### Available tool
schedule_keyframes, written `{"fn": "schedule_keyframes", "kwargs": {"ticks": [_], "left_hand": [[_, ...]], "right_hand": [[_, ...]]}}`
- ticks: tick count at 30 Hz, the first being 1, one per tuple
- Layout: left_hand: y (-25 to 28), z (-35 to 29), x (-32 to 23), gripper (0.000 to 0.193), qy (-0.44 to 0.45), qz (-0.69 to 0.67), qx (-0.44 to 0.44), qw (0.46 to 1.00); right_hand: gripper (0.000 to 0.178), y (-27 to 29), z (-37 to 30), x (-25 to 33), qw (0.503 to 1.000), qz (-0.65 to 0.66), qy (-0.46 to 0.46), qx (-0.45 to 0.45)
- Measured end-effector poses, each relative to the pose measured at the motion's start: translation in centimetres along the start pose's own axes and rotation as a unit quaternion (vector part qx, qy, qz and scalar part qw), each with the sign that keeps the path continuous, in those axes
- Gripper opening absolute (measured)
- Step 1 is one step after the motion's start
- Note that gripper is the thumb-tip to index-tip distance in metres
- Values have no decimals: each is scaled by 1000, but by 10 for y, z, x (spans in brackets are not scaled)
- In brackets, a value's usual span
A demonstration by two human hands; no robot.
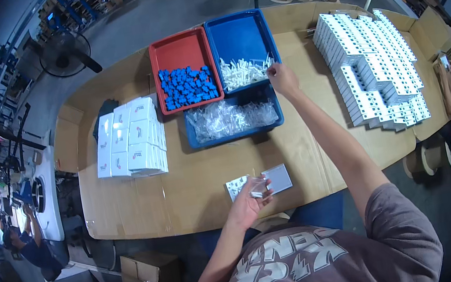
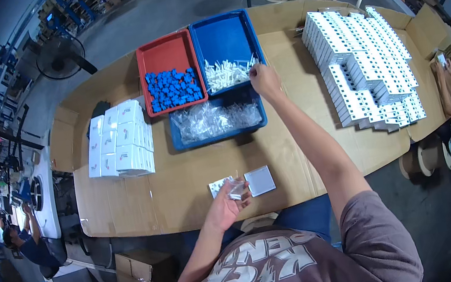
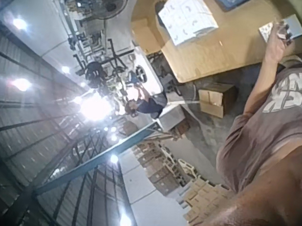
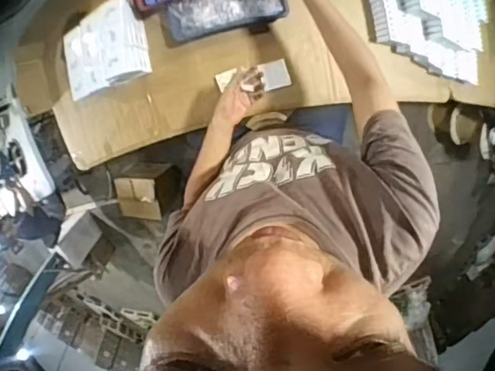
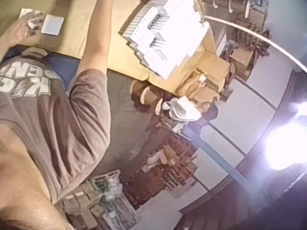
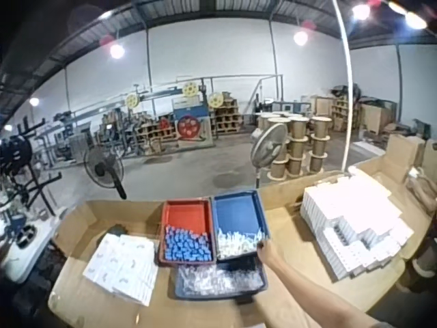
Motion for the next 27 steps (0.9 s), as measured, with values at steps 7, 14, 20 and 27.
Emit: {"fn": "schedule_keyframes", "kwargs": {"ticks": [7, 14, 20, 27], "left_hand": [[8, 4, -4, 45, 0, 7, 11, 1000], [14, 12, -16, 46, -17, 18, -15, 1000], [10, 15, -22, 46, -21, 3, -5, 1000], [1, 9, -28, 46, -29, 4, 6, 1000]], "right_hand": [[11, -32, 57, 18, 983, -140, 106, -47], [14, -56, 72, 19, 953, -249, 154, -75], [14, -54, 67, 25, 953, -237, 176, -67], [17, -4, 45, 65, 780, 585, -138, 174]]}}
Point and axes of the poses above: each hand's wrist, its own z-axis towards the middle knuckle, its own y-axis out of the back of the hand, x = y × z, the point moved 4 cm from there along z, towards the middle knuckle, and after that the axes turned 8 degrees about -y, right-handed, at the moved point
